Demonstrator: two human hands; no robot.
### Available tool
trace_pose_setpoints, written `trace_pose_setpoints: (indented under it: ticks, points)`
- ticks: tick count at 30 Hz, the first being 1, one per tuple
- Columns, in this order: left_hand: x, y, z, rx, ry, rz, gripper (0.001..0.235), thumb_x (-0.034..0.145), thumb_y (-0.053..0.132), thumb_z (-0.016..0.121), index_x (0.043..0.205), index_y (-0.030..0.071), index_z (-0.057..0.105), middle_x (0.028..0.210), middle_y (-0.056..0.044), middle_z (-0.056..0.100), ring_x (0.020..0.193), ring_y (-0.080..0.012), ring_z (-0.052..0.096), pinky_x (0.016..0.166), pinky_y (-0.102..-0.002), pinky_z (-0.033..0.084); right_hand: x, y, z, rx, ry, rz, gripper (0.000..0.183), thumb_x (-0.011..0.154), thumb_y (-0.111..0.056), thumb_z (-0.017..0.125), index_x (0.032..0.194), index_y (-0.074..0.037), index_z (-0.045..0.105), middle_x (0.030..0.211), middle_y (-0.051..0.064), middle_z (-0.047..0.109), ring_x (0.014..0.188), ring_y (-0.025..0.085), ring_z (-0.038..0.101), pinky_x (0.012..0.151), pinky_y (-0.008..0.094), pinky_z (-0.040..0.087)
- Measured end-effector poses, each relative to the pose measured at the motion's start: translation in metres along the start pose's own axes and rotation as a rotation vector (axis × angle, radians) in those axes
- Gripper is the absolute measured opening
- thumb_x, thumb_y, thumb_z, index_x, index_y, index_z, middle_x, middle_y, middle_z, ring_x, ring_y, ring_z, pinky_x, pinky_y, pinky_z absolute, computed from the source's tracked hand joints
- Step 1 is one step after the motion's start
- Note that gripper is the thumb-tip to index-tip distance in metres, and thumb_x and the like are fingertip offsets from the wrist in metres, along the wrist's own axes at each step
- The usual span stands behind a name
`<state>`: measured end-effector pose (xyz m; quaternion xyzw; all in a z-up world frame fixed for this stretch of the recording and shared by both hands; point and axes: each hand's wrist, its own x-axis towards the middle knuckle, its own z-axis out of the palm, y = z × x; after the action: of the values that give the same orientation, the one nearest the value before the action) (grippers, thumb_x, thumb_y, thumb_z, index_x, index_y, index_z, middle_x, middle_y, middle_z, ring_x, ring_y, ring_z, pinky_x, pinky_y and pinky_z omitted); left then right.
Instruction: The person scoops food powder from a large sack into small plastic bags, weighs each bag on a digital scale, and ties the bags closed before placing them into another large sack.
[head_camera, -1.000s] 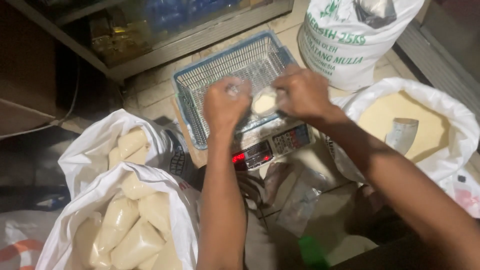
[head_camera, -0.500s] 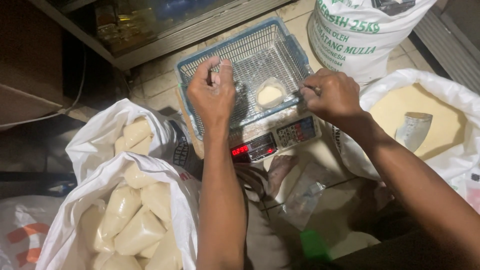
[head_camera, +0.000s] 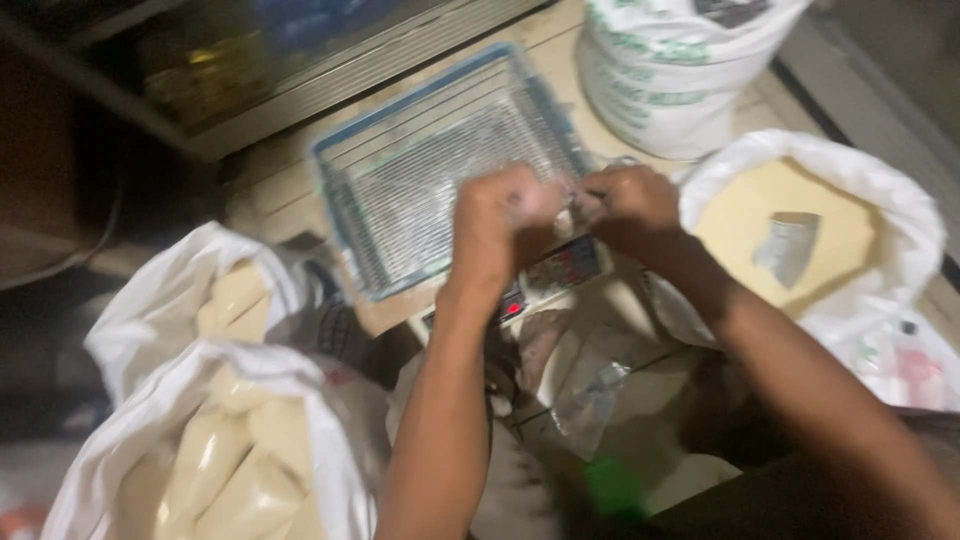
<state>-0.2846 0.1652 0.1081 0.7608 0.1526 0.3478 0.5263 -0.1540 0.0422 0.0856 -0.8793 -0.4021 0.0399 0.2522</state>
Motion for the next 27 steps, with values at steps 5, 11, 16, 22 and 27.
trace_pose_setpoints:
  ticks: [5,11,16,22,27]
  points:
    - [-0.003,0.053,0.060,0.527,-0.739,-0.126,0.042,0.090,0.032,0.067,0.123,0.012,0.051,0.124,-0.015,0.054,0.115,-0.0314,0.053,0.099,-0.048,0.046,-0.007,0.154,0.124,-0.712,0.534,-0.263,0.011,0.086,-0.032,0.062,0.079,-0.025,0.060,0.069,-0.002,0.058,0.061,0.018,0.065,0.062,0.032,0.056]
    - [-0.026,0.001,0.161,0.903,-1.151,-0.062,0.024,0.083,0.030,0.071,0.101,0.015,0.077,0.095,-0.012,0.077,0.095,-0.0364,0.076,0.075,-0.057,0.060,-0.029,0.194,0.081,-0.312,-0.248,0.433,0.022,0.094,-0.037,0.063,0.113,-0.039,0.074,0.109,-0.008,0.075,0.102,0.025,0.073,0.087,0.051,0.060]
    - [-0.030,0.024,0.219,0.888,-1.280,0.042,0.008,0.083,0.022,0.072,0.086,0.016,0.078,0.077,-0.009,0.076,0.080,-0.0307,0.079,0.063,-0.047,0.059,-0.048,0.336,0.109,-0.391,-0.202,0.672,0.035,0.088,-0.036,0.067,0.123,-0.043,0.071,0.109,-0.005,0.074,0.098,0.023,0.075,0.083,0.048,0.062]
    - [-0.042,0.052,0.261,0.816,-1.407,0.114,0.015,0.084,0.016,0.073,0.096,0.008,0.077,0.083,-0.012,0.077,0.088,-0.0355,0.078,0.080,-0.052,0.056,-0.058,0.352,0.026,-0.530,-0.260,0.750,0.036,0.101,-0.024,0.051,0.133,-0.015,0.064,0.115,0.014,0.063,0.104,0.032,0.072,0.083,0.046,0.061]
    - [-0.088,0.022,0.303,0.850,-1.387,0.262,0.017,0.092,0.032,0.066,0.101,0.022,0.076,0.102,-0.004,0.074,0.094,-0.0256,0.070,0.077,-0.049,0.046,-0.038,0.375,0.024,-0.597,-0.458,0.732,0.060,0.101,-0.047,0.053,0.144,-0.006,0.044,0.127,0.017,0.056,0.111,0.033,0.061,0.081,0.039,0.059]
